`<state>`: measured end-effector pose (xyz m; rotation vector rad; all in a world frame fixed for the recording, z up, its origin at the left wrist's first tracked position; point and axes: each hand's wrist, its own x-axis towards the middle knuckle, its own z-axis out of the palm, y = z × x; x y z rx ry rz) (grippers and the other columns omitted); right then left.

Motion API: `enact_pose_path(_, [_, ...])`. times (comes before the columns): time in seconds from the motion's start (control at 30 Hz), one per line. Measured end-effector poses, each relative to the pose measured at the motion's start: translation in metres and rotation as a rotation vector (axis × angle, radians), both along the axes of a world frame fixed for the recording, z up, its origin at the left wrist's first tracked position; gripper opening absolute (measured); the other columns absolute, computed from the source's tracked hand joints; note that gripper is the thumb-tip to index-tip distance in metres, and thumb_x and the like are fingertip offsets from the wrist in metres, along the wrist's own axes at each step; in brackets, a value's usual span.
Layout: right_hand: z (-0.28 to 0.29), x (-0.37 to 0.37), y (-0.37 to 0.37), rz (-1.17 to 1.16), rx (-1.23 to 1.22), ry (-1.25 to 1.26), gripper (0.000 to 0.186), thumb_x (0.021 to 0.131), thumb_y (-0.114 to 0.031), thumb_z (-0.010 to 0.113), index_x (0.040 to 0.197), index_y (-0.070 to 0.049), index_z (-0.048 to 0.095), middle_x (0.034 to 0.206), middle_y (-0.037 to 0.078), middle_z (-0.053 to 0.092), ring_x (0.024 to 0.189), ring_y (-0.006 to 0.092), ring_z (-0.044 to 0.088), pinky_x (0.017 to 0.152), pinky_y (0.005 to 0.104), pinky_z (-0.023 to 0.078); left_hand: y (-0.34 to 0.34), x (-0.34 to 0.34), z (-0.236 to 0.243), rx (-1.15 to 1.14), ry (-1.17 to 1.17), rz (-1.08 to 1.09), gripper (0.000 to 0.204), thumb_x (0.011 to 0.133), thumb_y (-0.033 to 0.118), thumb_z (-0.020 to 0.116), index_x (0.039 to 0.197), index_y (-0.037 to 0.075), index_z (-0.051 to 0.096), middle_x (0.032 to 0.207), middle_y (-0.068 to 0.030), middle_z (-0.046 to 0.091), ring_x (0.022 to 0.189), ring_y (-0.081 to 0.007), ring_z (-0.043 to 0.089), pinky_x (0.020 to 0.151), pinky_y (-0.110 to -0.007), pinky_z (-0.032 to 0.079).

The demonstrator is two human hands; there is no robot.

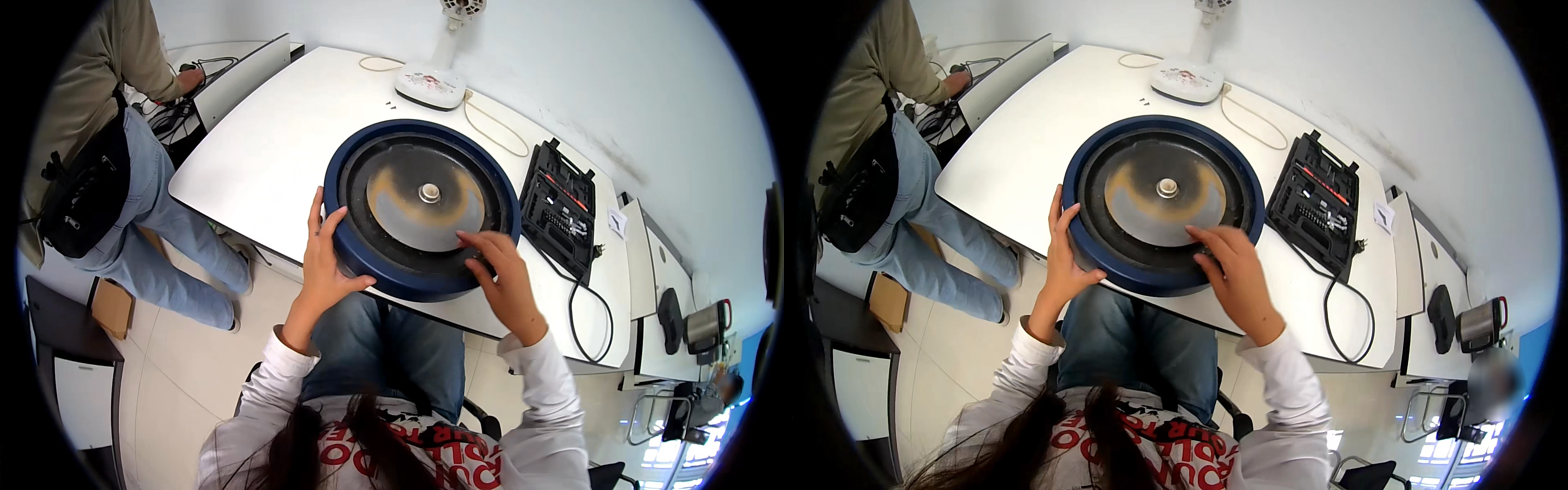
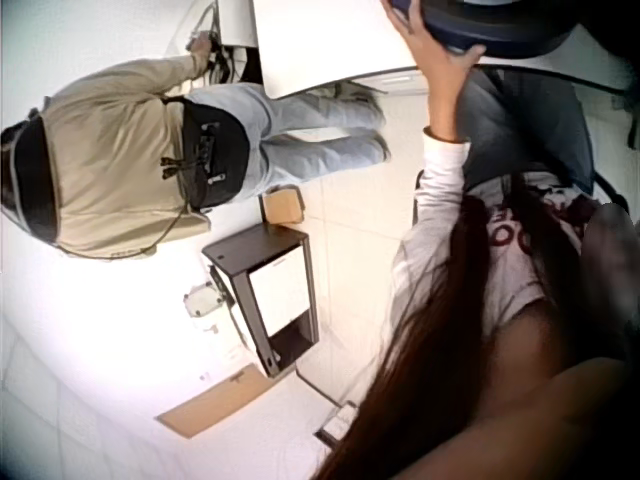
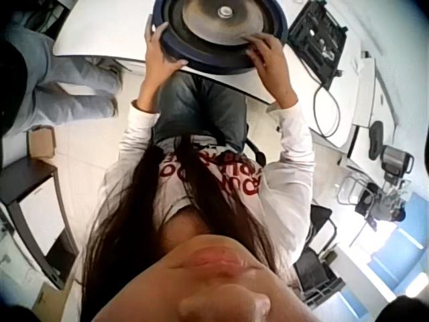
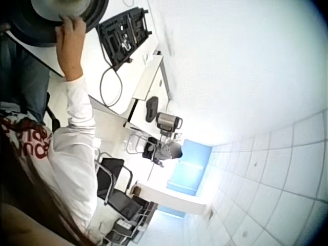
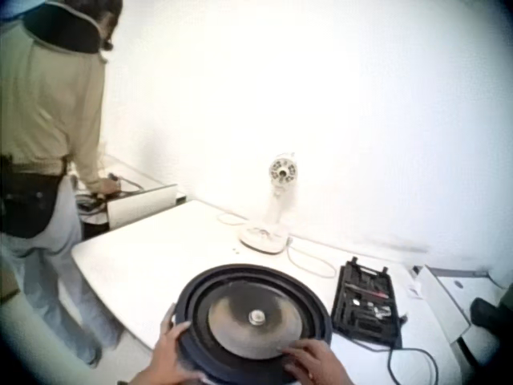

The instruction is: The person holds a large speaker cone and uses a small metal tool to pry and adjust the rubber surround along the edge. They repeatedly rotate the speaker and work around the circumference, occasionally placing the tool on the table and repositioning the speaker.

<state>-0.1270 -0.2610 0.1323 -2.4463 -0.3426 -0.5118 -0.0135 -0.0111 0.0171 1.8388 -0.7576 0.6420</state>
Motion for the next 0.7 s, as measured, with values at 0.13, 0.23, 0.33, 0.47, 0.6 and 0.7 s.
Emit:
enact_pose_path(0.13, [-0.01,-0.006,0.0,-0.005,0.138,0.078,0.039,0.088,0.0,0.056,0.125,-0.011,0.06,0.107,0.004,0.069,0.099,0.0229,0.063,0.099,0.0375,0.039,0.001,-0.004,-0.002,0.023,-0.014,0.02,0.108,0.062,0.082,0.062,0.143,0.017,0.031,0.151,-0.0305,0.016,0.129,-0.0491,0.04,0.097,-0.052,0.045])
enact_pose_path(0.23, [-0.012,-0.008,-0.009,0.029,0.109,0.037,0.04,0.088,0.001,0.055,0.126,-0.011,0.059,0.106,0.001,0.07,0.097,0.0203,0.064,0.1,0.0368,0.038,-0.002,-0.002,-0.001,0.03,-0.041,0.027,0.111,0.06,0.084,0.061,0.143,0.018,0.031,0.151,-0.0304,0.016,0.131,-0.0493,0.037,0.102,-0.053,0.041])
enact_pose_path(0.33, [-0.005,-0.008,-0.013,0.081,0.174,0.093,0.037,0.087,0.003,0.057,0.121,-0.01,0.063,0.101,0.002,0.072,0.094,0.0195,0.066,0.1,0.0365,0.037,-0.004,-0.001,-0.006,0.015,-0.039,0.031,0.112,0.059,0.085,0.061,0.144,0.019,0.031,0.151,-0.0302,0.016,0.132,-0.05,0.036,0.103,-0.054,0.039])
enact_pose_path(0.47, [0.003,-0.007,-0.02,0.107,0.275,0.233,0.035,0.083,0.006,0.06,0.115,-0.007,0.066,0.099,0.005,0.072,0.092,0.0206,0.067,0.095,0.0367,0.043,-0.007,0.002,-0.011,0.003,-0.076,0.057,0.112,0.059,0.09,0.053,0.144,0.021,0.031,0.151,-0.0305,0.017,0.132,-0.0505,0.035,0.105,-0.055,0.036])
enact_pose_path(0.6, [0.002,0.0,-0.028,0.144,0.242,0.228,0.026,0.079,0.006,0.064,0.102,-0.004,0.069,0.094,0.007,0.073,0.09,0.0222,0.07,0.091,0.038,0.05,-0.009,0.006,-0.018,0.0,-0.134,0.102,0.116,0.057,0.095,0.046,0.143,0.018,0.031,0.148,-0.0341,0.02,0.131,-0.0511,0.036,0.105,-0.054,0.037])
enact_pose_path(0.7, [0.006,0.002,-0.032,0.158,0.228,0.266,0.015,0.078,0.005,0.066,0.089,-0.003,0.07,0.091,0.006,0.073,0.087,0.0228,0.071,0.092,0.0387,0.05,-0.014,0.008,-0.022,-0.018,-0.159,0.119,0.119,0.057,0.096,0.042,0.144,0.017,0.029,0.147,-0.0351,0.022,0.13,-0.0511,0.038,0.103,-0.052,0.04])
